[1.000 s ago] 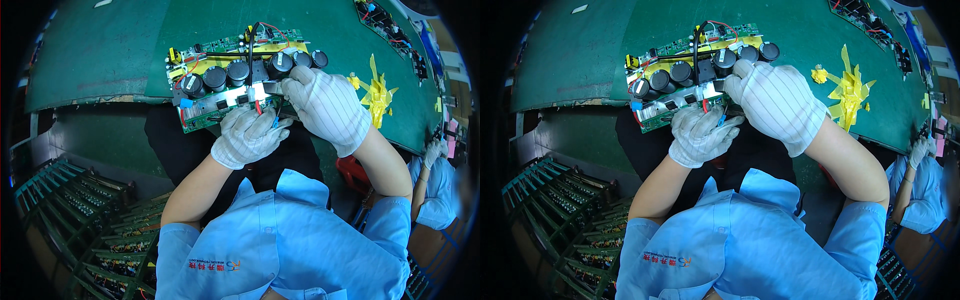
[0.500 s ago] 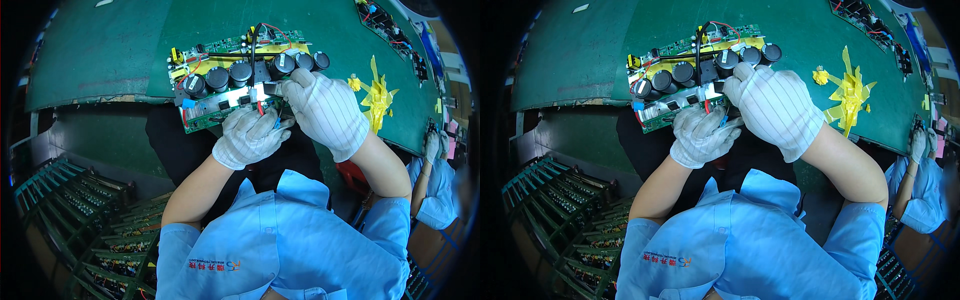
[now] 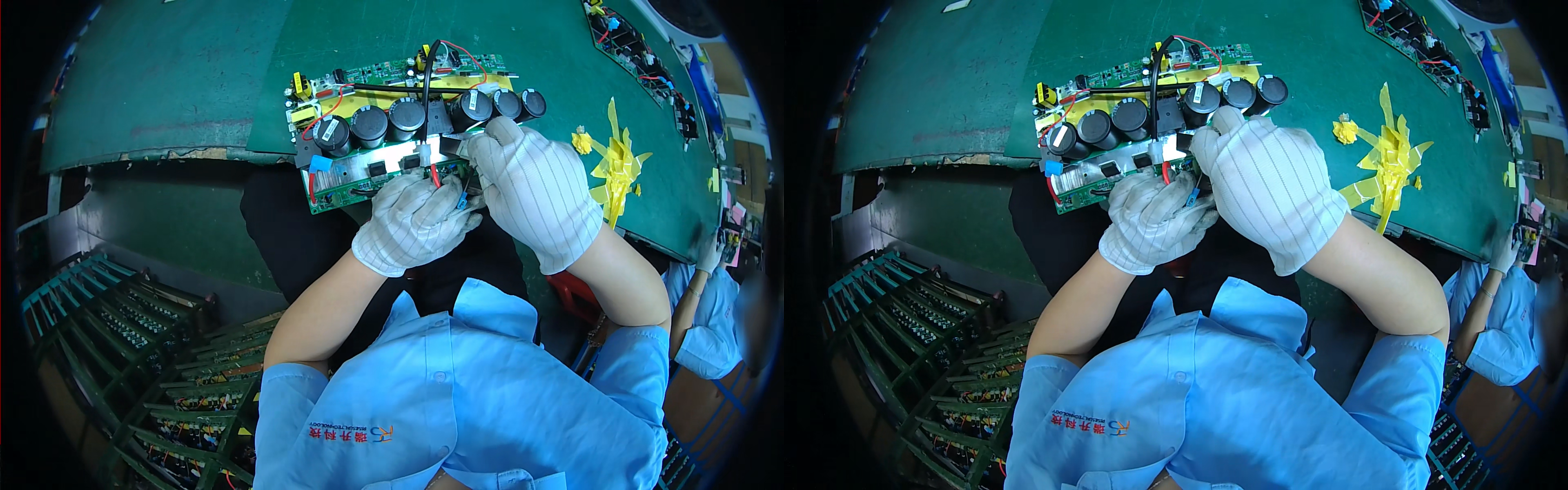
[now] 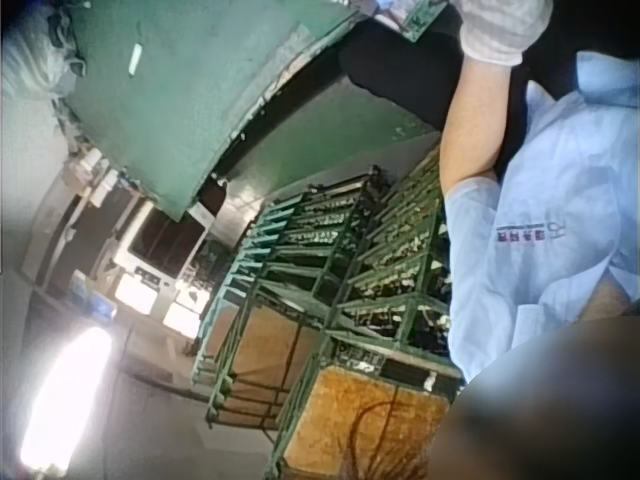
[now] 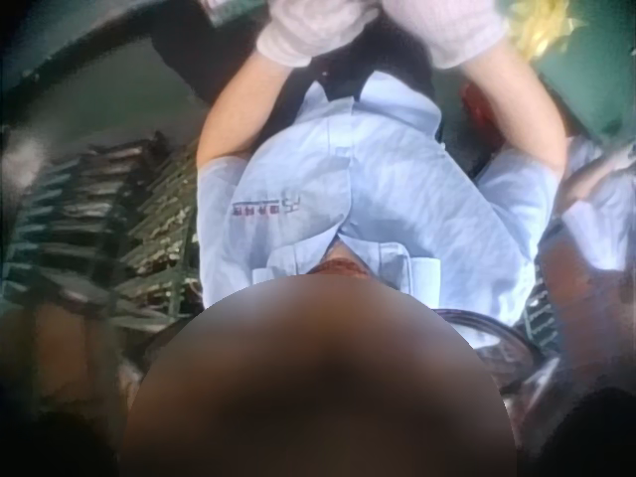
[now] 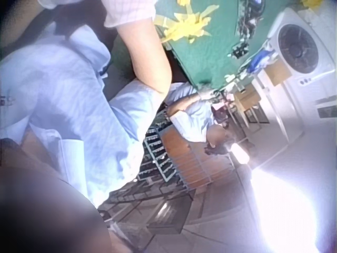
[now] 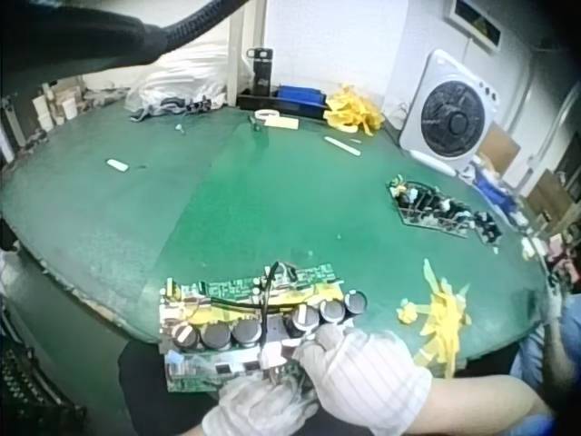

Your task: The recorder is assembling and inspecting printed circuit boards at a factory workbench, using yellow tape to secure components.

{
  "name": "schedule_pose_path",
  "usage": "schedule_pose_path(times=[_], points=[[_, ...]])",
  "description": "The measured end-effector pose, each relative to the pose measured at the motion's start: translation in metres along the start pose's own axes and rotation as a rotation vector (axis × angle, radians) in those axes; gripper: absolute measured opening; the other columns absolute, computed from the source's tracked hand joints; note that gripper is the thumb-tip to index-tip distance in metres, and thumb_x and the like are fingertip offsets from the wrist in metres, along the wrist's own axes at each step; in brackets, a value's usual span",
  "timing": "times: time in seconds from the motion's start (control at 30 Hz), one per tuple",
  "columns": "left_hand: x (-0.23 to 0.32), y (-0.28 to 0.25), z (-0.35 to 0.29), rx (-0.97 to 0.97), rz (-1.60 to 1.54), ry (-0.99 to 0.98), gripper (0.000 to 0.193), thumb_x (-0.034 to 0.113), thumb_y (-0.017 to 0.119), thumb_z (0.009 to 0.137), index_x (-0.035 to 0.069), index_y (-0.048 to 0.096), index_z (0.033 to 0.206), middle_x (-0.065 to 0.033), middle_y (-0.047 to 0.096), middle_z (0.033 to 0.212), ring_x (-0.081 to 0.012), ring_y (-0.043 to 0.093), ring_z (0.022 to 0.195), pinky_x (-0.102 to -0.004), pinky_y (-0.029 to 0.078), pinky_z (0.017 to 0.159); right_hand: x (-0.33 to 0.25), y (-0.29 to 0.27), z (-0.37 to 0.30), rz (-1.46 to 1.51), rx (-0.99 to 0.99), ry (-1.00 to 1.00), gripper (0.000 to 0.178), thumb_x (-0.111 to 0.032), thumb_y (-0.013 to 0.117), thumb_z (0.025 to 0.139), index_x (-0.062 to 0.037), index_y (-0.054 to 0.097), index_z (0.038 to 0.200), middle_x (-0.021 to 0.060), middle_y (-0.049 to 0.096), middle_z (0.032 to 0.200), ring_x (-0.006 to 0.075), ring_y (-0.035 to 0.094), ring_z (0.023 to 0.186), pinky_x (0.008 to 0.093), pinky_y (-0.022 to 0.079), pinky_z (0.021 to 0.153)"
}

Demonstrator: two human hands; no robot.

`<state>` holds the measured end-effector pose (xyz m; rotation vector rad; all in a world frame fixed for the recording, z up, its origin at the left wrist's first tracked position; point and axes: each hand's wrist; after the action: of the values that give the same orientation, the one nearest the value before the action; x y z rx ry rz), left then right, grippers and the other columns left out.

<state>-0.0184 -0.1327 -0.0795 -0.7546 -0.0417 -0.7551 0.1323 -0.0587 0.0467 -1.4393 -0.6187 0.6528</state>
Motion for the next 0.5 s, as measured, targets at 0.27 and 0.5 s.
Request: schedule_pose_path(times=[0.27, 0.5], points=[[0.001, -0.001, 0.005, 0.043, 0.01, 0.034, 0.049, 0.028, 0.085, 0.066, 0.011, 0.061, 0.105, -0.0066, 0.061, 0.103, -0.021, 0.063, 0.083, -0.038, 0.052, 0.073, -0.01, -0.003, 0.0, -0.057, -0.04, 0.044, 0.017, -0.014, 0.064, 0.073, -0.007, 0.062, 0.089, 0.0104, 0.062, 0.087, 0.0256, 0.066, 0.072, 0.0392, 0.053, 0.054], [0.0, 0.0, 0.002, -0.012, -0.04, -0.002, 0.041, 0.026, 0.084, 0.066, 0.012, 0.062, 0.097, -0.0044, 0.06, 0.102, -0.0202, 0.062, 0.084, -0.0366, 0.051, 0.071, -0.015, -0.005, -0.001, -0.065, -0.117, 0.058, 0.025, -0.017, 0.066, 0.073, -0.0075, 0.062, 0.096, 0.0116, 0.062, 0.093, 0.0261, 0.068, 0.073, 0.04, 0.054, 0.055]])
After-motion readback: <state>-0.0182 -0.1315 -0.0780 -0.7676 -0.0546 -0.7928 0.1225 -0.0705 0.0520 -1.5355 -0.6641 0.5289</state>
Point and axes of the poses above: each hand's wrist, its own z-axis towards the middle knuckle, its own y-axis out of the palm, x = y × z
